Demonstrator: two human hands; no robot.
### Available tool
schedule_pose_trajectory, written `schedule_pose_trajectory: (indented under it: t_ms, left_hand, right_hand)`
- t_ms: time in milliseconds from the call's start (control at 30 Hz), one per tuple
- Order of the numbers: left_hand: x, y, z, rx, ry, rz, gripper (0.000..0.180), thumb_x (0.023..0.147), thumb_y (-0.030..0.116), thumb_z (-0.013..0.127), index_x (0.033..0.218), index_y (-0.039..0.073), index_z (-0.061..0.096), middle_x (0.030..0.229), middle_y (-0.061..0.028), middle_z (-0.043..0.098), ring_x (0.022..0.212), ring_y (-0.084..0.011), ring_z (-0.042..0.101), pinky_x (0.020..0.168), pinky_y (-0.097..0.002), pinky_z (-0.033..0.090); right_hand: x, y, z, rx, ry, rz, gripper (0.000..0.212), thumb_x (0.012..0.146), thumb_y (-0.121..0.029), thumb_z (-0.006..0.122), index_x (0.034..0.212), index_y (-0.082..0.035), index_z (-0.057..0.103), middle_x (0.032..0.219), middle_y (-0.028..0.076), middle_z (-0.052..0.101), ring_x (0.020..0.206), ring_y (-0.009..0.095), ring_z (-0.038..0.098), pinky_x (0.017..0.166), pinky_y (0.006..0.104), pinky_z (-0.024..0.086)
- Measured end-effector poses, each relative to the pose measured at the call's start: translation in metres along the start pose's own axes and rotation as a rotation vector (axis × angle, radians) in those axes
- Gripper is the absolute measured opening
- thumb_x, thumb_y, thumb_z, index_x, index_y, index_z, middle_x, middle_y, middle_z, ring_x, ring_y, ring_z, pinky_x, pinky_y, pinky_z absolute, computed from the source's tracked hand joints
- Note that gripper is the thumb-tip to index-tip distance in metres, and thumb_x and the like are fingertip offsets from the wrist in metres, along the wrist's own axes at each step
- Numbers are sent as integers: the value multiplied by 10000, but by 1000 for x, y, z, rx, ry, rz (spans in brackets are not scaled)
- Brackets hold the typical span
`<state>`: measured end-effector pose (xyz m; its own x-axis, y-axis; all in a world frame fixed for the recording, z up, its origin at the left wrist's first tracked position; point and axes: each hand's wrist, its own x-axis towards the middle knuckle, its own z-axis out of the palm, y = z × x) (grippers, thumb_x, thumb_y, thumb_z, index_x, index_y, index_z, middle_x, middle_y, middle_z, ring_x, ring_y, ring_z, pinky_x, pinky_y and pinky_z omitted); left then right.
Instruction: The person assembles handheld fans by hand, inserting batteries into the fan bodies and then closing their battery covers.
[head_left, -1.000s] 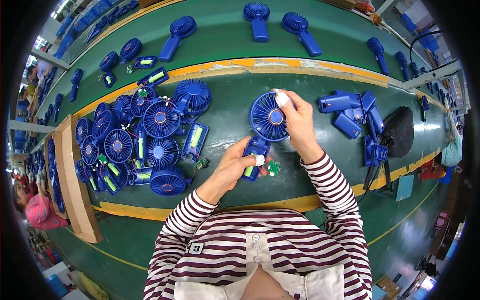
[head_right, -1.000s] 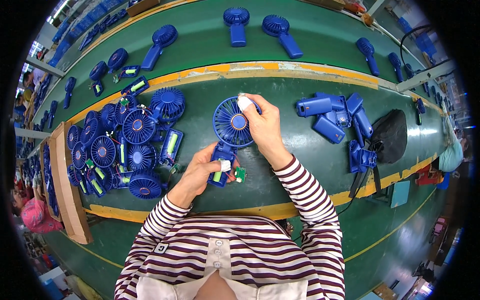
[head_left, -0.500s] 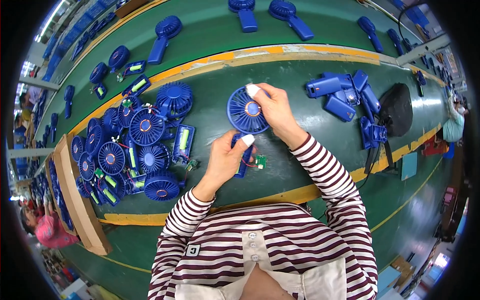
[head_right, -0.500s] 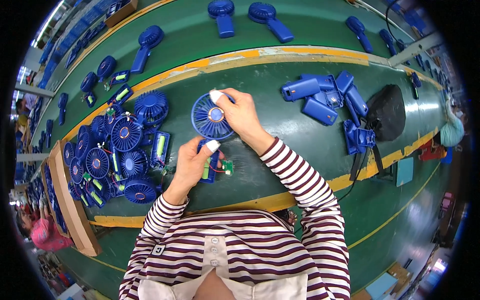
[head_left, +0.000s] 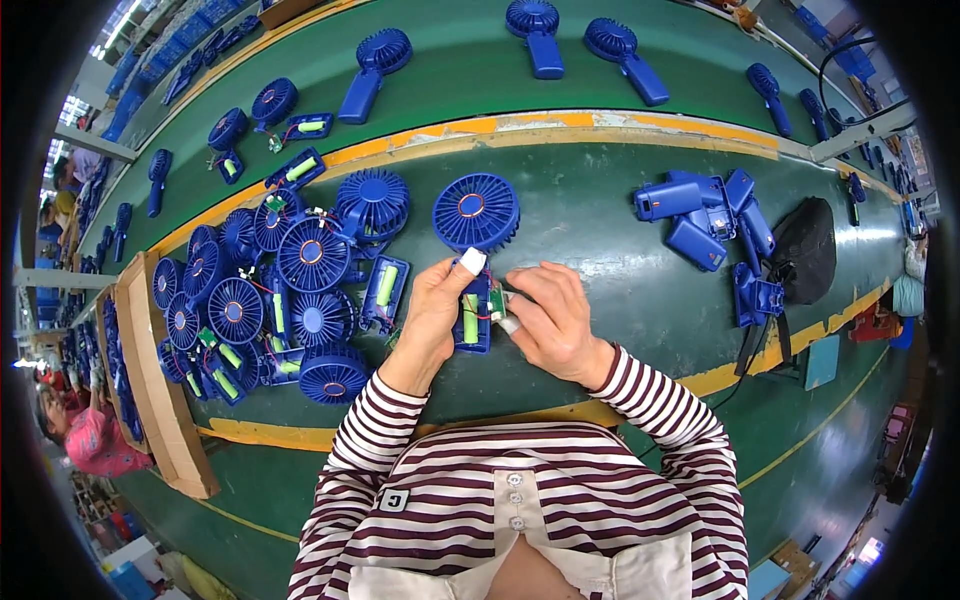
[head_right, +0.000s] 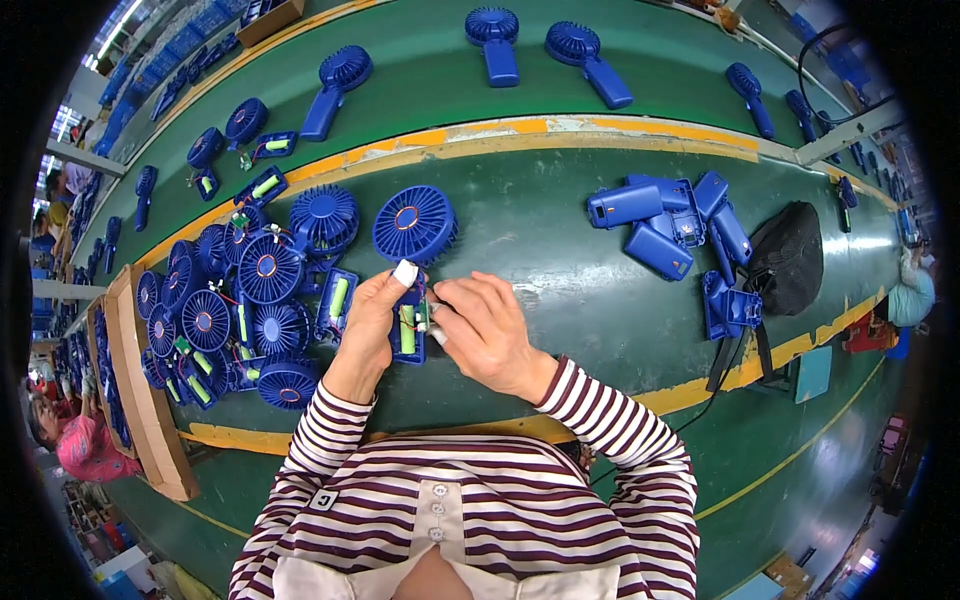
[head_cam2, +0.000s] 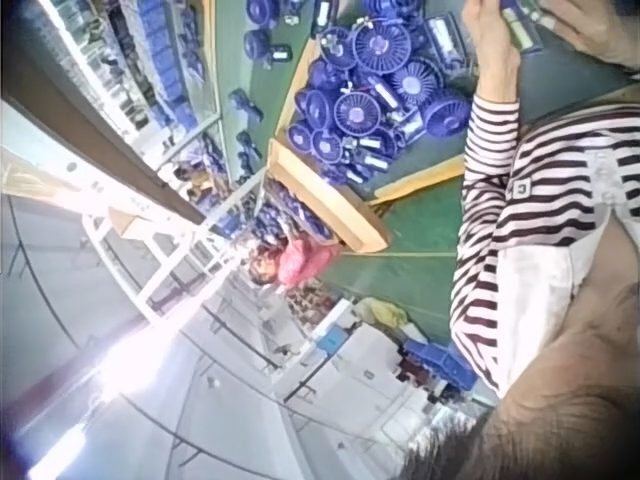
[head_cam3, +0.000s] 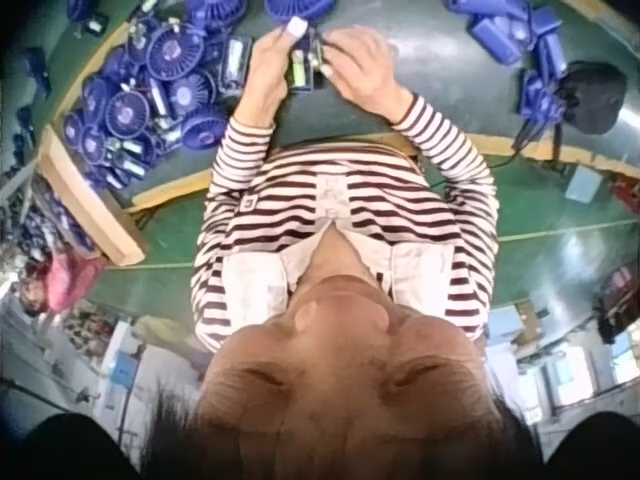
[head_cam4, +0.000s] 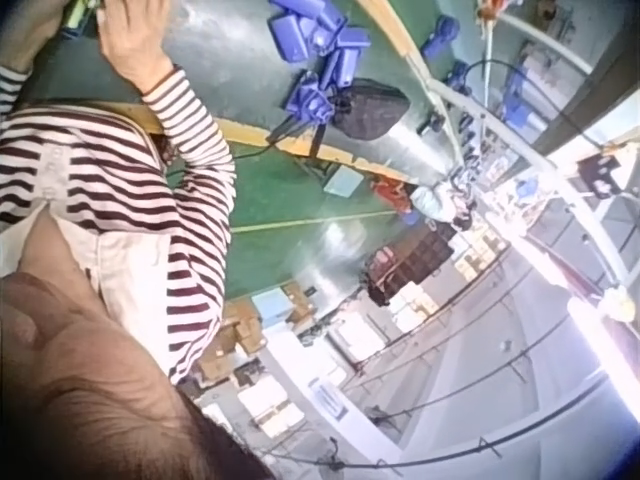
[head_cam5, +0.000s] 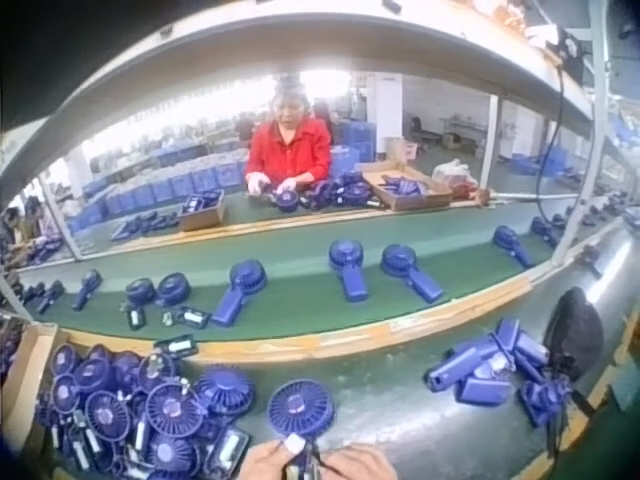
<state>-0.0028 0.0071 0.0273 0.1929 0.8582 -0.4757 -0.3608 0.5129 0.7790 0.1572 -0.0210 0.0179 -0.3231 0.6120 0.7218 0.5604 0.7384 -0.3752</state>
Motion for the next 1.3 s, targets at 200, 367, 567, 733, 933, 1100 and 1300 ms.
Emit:
schedule_pose_trajectory:
  t_ms: [200,367,567,733,933,1100,1300]
  left_hand:
    - [-4,-16,-5,20,-122,-68,196,917,110,433,937,-1,593,815,-30,614,718,-74,568,604,-203,459]
    - [-10,-15,-4,-77,-180,-208,162,878,37,419,922,-59,541,769,-117,603,604,-166,613,510,-265,519]
    - [-11,-16,-2,-82,-287,-323,171,876,103,489,939,-52,522,718,-148,604,530,-213,612,444,-301,523]
    - [-12,-19,-6,-87,-349,-349,174,814,156,603,842,-14,577,688,-134,613,538,-200,613,459,-287,514]
    - [-12,-14,-9,-137,-378,-329,166,833,145,575,842,-20,582,692,-130,614,544,-207,616,473,-290,517]
    - [-13,-13,-7,-105,-349,-332,166,858,134,533,862,-24,582,693,-125,612,546,-206,618,474,-290,519]
    - [-12,-14,-5,-76,-312,-323,163,863,124,523,891,-31,562,710,-121,609,553,-209,619,479,-294,524]
  right_hand:
    - [27,0,-3,61,-109,-5,288,604,-72,664,871,-21,568,988,101,547,898,258,544,886,448,367]
    - [43,2,-12,209,-508,37,373,570,-45,667,929,-29,570,968,77,535,1020,247,485,966,453,295]
    - [52,8,-20,222,-735,-2,420,596,-60,661,1002,-22,559,1027,87,516,1029,263,467,981,429,282]
    - [62,1,-25,54,-619,88,316,616,-108,674,906,-27,575,971,84,532,957,259,502,974,460,299]
    - [51,-3,-17,93,-444,-7,194,592,-72,679,760,-42,586,886,65,539,871,223,531,973,474,310]
    - [49,-3,-18,213,-419,77,177,608,-22,641,775,-32,584,880,66,544,875,228,538,957,467,319]
    - [40,-4,-15,207,-322,107,179,592,-19,632,760,-25,568,868,72,556,875,250,565,950,488,323]
